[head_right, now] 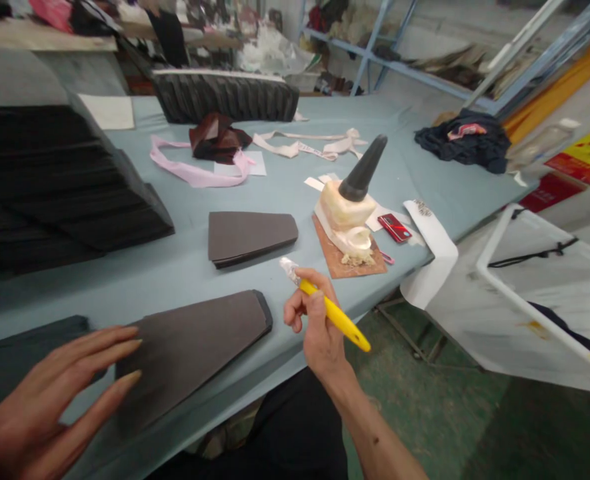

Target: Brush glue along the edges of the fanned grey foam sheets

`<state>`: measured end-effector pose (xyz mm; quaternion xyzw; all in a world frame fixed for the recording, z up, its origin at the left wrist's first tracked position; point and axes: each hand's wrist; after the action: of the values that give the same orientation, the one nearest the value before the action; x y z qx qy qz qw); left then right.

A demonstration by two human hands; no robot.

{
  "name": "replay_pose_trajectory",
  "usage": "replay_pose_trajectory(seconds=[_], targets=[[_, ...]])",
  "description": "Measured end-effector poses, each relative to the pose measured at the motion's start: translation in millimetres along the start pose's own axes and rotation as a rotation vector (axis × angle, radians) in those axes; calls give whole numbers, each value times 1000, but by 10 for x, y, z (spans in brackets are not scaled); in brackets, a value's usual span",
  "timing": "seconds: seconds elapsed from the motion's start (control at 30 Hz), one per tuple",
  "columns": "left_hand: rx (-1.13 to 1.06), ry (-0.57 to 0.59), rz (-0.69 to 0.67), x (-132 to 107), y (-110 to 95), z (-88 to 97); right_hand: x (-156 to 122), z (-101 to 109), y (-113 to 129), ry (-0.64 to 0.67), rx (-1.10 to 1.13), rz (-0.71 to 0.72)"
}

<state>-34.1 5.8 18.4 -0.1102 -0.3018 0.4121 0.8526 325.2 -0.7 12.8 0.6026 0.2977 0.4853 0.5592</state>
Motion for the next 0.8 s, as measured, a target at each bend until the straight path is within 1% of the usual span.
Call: replay_pose_trajectory(seconds=[0.03, 0.07, 0.1, 0.2, 0.3, 0.43, 0.53, 0.67, 0.73, 0.8], targets=[[4, 30, -46, 86, -99, -70, 56, -8, 18, 15, 40, -53], [0, 88, -83, 166, -181, -133, 112, -13, 23, 28, 69, -96], [-9, 119, -96, 238, -247, -188, 164, -17, 18, 36, 88, -128], [-65, 121, -100, 393, -377, -323, 281, -12, -25, 47, 97, -181], [-107, 138, -88, 464, -429, -397, 335, 7, -56, 30, 81, -217], [-125, 199, -44, 493, -417, -388, 350, 39, -58, 2, 62, -231], [-113, 221, -38, 521, -405, -354, 332, 72, -70, -10, 123, -266], [-89, 211, -93, 552, -427, -340, 289, 132, -110, -36, 207, -373], [-86, 208, -98, 547, -431, -347, 279, 169, -123, -69, 224, -392], [-95, 208, -76, 534, -434, -355, 273, 215, -123, -101, 215, -387]])
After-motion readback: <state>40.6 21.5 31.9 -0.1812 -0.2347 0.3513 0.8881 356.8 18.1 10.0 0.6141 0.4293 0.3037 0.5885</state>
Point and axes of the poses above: each hand's wrist, its own x-axis towards the middle knuckle, its own z-axis out of the back of the hand, y = z × x, and after that the axes turned 10 degrees about -x, right-handed
